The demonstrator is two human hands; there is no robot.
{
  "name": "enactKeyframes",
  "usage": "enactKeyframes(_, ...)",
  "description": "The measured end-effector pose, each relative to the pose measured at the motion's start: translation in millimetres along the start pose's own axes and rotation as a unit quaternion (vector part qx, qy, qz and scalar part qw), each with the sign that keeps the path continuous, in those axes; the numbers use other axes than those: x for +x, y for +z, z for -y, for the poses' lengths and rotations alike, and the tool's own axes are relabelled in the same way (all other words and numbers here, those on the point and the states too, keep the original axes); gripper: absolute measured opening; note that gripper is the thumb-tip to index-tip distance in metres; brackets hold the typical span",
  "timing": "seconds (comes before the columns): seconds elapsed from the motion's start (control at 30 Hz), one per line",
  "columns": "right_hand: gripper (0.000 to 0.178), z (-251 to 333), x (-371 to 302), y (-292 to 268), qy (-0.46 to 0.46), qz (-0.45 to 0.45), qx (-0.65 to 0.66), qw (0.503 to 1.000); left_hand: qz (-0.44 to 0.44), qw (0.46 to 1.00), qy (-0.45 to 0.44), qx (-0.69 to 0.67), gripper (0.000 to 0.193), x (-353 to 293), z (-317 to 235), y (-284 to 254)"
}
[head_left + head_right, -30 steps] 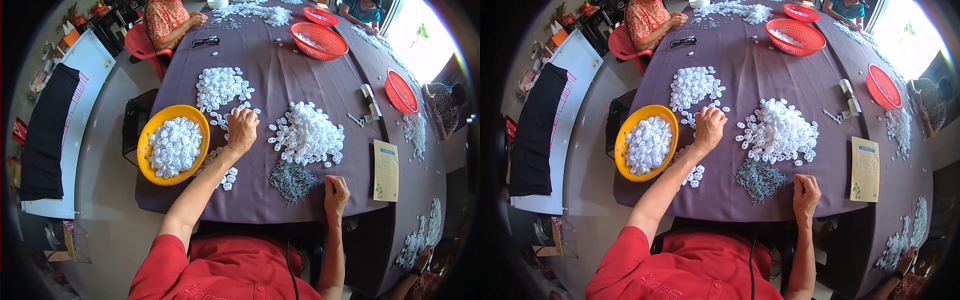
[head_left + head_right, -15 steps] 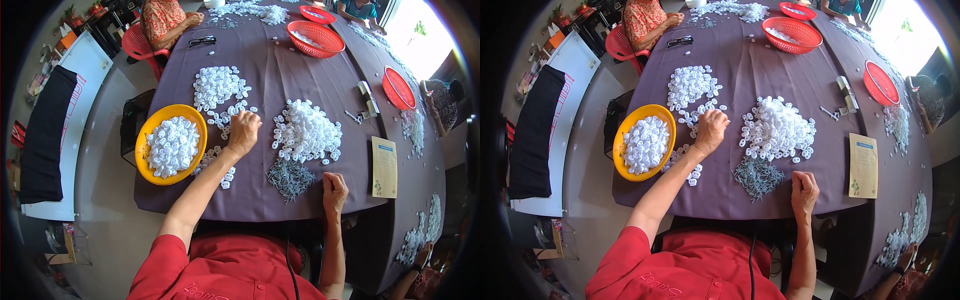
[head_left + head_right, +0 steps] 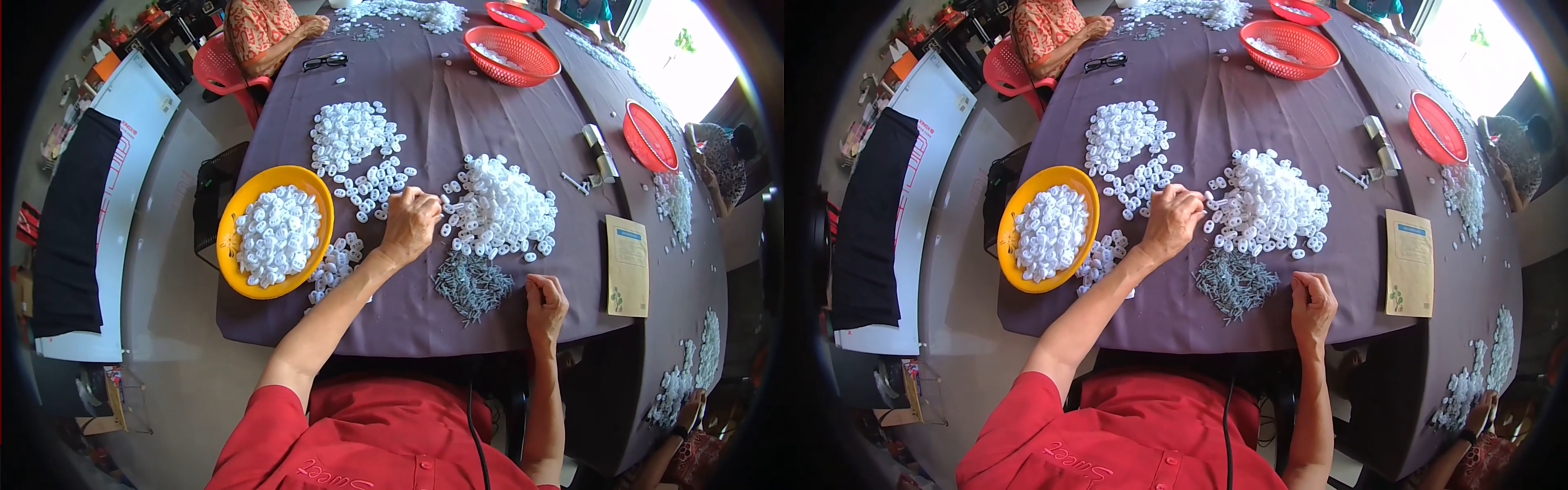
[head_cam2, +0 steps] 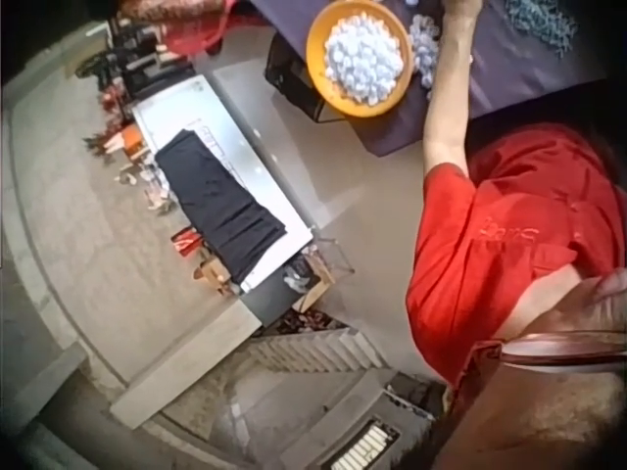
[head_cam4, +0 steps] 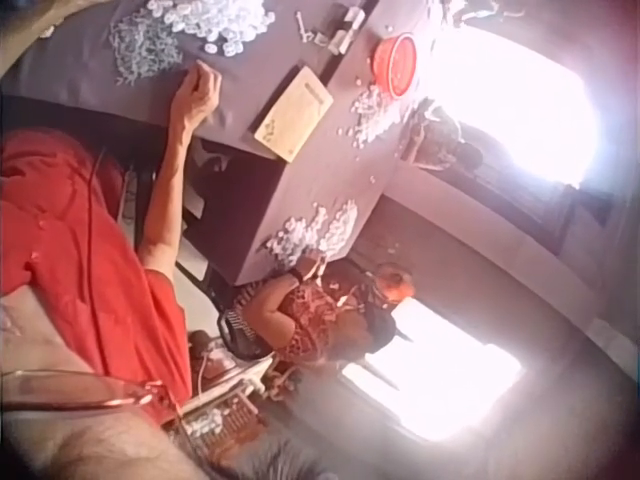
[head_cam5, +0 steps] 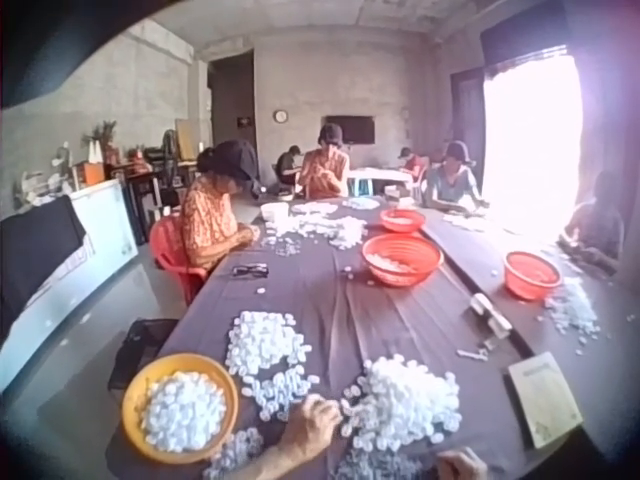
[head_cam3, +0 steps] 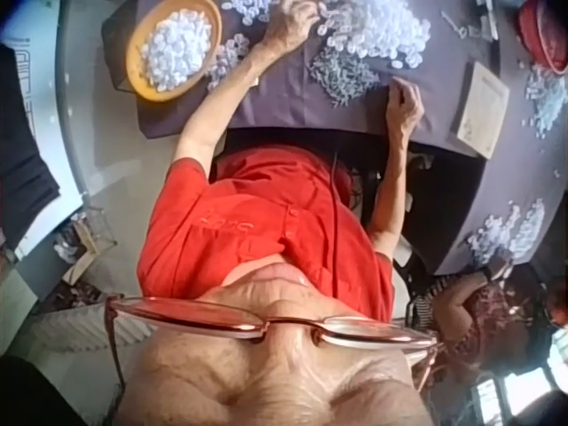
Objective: The person assembles plastic cord locks by taking plastic toggle pieces and springs from the table and pressing them together by hand.
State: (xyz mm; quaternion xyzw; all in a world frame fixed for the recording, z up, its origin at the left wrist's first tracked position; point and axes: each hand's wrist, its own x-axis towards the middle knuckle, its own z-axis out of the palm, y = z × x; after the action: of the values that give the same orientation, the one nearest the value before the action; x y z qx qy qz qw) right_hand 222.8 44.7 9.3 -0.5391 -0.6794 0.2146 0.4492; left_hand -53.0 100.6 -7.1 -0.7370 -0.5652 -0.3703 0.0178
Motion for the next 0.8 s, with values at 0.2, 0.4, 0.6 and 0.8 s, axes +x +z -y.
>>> enactKeyframes(0.2,0.006,-0.8,0.4,-1.4,0.002,-0.002,-0.005,1.000,-0.019,1.000,0.004,-0.018,0.010,-1.9,6.7,-15.8)
enactKeyframes(0.4,0.007,-0.9,-1.6,0.7,-0.001,-0.002,-0.006,1.000,-0.016,0.997,0.050,-0.061,0.008,10.1,-12.5,5.2)
enactKeyframes(0.6,0.007,-3.1,-2.4,-0.7,0.014,0.000,0.006,1.000,-0.009,0.999,0.015,-0.028,0.010,1.0,-8.2,4.4)
enactKeyframes(0.8,0.006,-5.6,0.3,-0.4,-0.009,0.000,-0.004,1.000,-0.044,0.999,-0.009,0.008,0.010,-4.0,10.2,-15.1)
